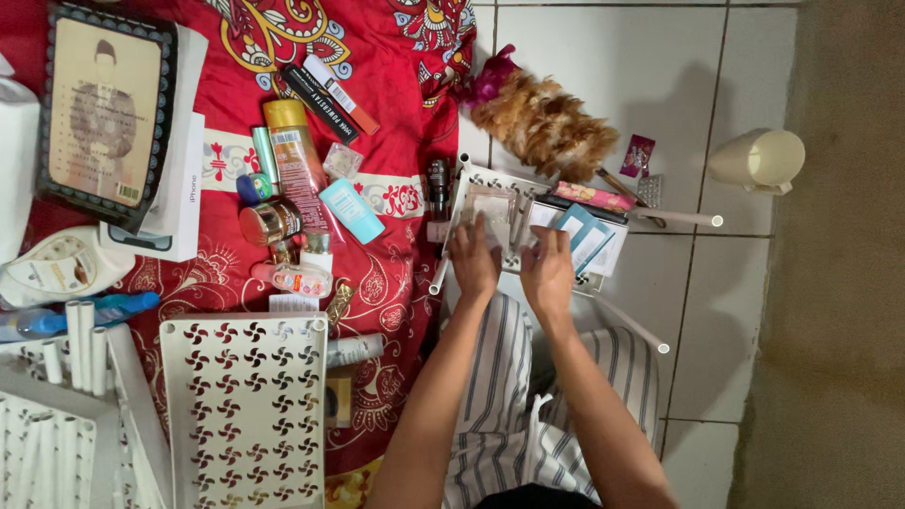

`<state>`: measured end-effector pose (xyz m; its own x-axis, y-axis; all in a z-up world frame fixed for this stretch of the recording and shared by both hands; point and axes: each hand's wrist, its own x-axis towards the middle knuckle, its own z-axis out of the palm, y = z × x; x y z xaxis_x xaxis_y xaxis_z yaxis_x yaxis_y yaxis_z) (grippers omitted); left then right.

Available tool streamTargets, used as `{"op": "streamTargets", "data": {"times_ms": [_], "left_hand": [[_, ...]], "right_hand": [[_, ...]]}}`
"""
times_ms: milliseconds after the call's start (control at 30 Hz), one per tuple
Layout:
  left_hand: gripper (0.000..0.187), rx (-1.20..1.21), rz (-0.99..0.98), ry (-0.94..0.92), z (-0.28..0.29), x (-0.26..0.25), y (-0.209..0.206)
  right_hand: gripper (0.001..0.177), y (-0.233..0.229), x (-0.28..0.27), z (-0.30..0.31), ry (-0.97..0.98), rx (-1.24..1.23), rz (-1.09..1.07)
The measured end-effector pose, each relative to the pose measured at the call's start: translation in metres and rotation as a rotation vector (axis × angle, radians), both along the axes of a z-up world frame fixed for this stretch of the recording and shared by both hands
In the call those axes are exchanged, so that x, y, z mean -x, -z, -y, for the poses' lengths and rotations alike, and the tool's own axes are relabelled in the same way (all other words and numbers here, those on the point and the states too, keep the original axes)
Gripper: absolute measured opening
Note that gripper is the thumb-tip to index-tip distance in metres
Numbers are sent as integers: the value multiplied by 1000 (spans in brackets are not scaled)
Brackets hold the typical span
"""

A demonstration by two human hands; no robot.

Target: The person assembles a small white plastic shelving unit by inserting vertical poles into the base and attaching shelf trays. They place a framed photo and other small items onto the assembled shelves.

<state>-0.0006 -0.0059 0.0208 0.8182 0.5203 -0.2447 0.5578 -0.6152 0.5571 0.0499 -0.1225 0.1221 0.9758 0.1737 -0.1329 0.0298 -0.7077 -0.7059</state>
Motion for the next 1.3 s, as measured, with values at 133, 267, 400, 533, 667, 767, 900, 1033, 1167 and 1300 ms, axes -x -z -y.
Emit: {"op": "streamTargets", "data": {"times_ms": [133,267,400,533,667,767,900,1033,1167,1300], "left_hand": [[83,-192,-63,91,0,-3,5],[85,-287,-105,186,-1,-1,17],[87,-343,-78,220,-1,6,18],[91,-387,-57,243,-1,4,5],[93,-240,-143,231,-3,-4,-20],[100,-108,-155,199,-4,-4,-39],[96,-4,-14,137,-5,3,-44],[88,123,115,84,-8,14,-34],[90,165,193,70,-5,22,-31],[90,160,152,81,-6,17,-34]], "right_hand": [[41,-12,10,31,179,100,98],[56,2,10,47,238,154,177],[78,18,4,49,293,125,222],[86,21,-3,51,410,-13,38],[74,11,-8,48,338,-125,32],[51,-5,1,40,402,-191,-202],[35,-21,6,18,171,-202,-94],[45,-17,-9,-9,-65,-114,-16],[60,0,-22,-32,-120,-131,-100],[57,9,-22,-41,-119,-25,-34]]}}
